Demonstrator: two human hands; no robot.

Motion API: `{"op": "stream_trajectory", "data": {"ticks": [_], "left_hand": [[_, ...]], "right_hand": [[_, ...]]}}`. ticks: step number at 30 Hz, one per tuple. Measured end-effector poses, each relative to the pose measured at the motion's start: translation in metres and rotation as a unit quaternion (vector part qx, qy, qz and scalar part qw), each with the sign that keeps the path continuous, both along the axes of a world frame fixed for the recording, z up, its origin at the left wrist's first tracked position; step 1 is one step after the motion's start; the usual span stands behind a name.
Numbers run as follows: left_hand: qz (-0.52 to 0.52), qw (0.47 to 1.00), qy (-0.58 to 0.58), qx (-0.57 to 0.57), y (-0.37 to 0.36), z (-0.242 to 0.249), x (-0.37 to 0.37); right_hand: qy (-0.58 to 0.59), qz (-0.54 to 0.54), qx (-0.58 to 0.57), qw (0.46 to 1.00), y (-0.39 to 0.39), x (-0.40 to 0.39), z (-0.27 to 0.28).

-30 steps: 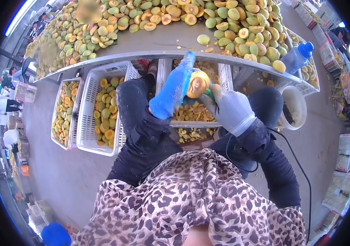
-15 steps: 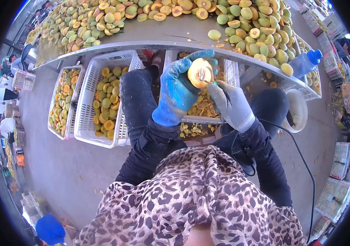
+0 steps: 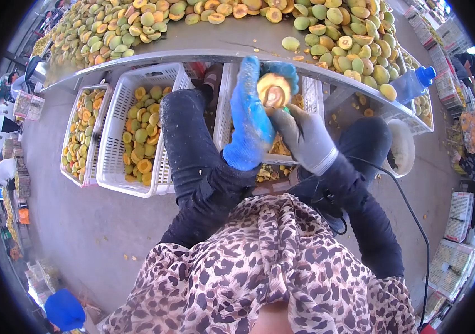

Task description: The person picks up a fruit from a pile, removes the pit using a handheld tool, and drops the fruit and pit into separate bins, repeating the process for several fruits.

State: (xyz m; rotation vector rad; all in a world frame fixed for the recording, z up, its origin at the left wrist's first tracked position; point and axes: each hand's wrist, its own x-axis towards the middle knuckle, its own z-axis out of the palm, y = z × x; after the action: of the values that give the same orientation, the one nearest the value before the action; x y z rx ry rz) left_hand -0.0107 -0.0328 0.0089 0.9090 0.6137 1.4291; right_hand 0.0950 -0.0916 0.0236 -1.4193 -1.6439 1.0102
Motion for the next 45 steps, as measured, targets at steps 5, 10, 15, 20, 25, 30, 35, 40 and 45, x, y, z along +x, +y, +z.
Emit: {"op": "stream_trajectory", "data": {"ticks": [5, 10, 15, 20, 25, 30, 35, 40, 45], "left_hand": [[-0.044, 0.971, -0.196, -0.126, -0.006, 0.023, 0.001], [-0.079, 0.992, 0.033, 0.091, 0.001, 0.011, -0.019], [-0.090, 0.994, 0.030, 0.047, 0.002, 0.012, -0.011], [-0.102, 0.991, 0.040, 0.075, 0.000, 0.012, -0.013], [-0.210, 0.961, 0.120, 0.137, 0.006, 0.035, -0.025], [-0.254, 0.963, -0.051, 0.070, 0.017, -0.007, -0.010], [-0.115, 0.974, -0.081, -0.176, 0.014, -0.031, 0.006], [-0.031, 0.981, -0.042, -0.184, 0.012, -0.031, 0.012], [-0.110, 0.983, 0.039, -0.143, 0.012, -0.021, 0.000]], "right_hand": [[-0.010, -0.047, 0.120, 0.992, 0.000, -0.004, -0.003], [-0.006, -0.014, 0.041, 0.999, -0.003, -0.006, 0.014], [0.035, 0.016, -0.067, 0.997, -0.003, -0.003, 0.017], [0.264, 0.051, -0.228, 0.936, -0.006, 0.002, 0.016], [0.412, 0.097, -0.408, 0.809, -0.015, 0.008, 0.028], [0.412, 0.085, -0.424, 0.802, -0.012, 0.010, 0.019], [0.487, 0.073, -0.393, 0.777, -0.017, 0.015, -0.003], [0.347, 0.025, -0.326, 0.879, -0.010, 0.013, -0.013], [0.228, 0.033, -0.412, 0.882, 0.003, 0.024, -0.004]]}}
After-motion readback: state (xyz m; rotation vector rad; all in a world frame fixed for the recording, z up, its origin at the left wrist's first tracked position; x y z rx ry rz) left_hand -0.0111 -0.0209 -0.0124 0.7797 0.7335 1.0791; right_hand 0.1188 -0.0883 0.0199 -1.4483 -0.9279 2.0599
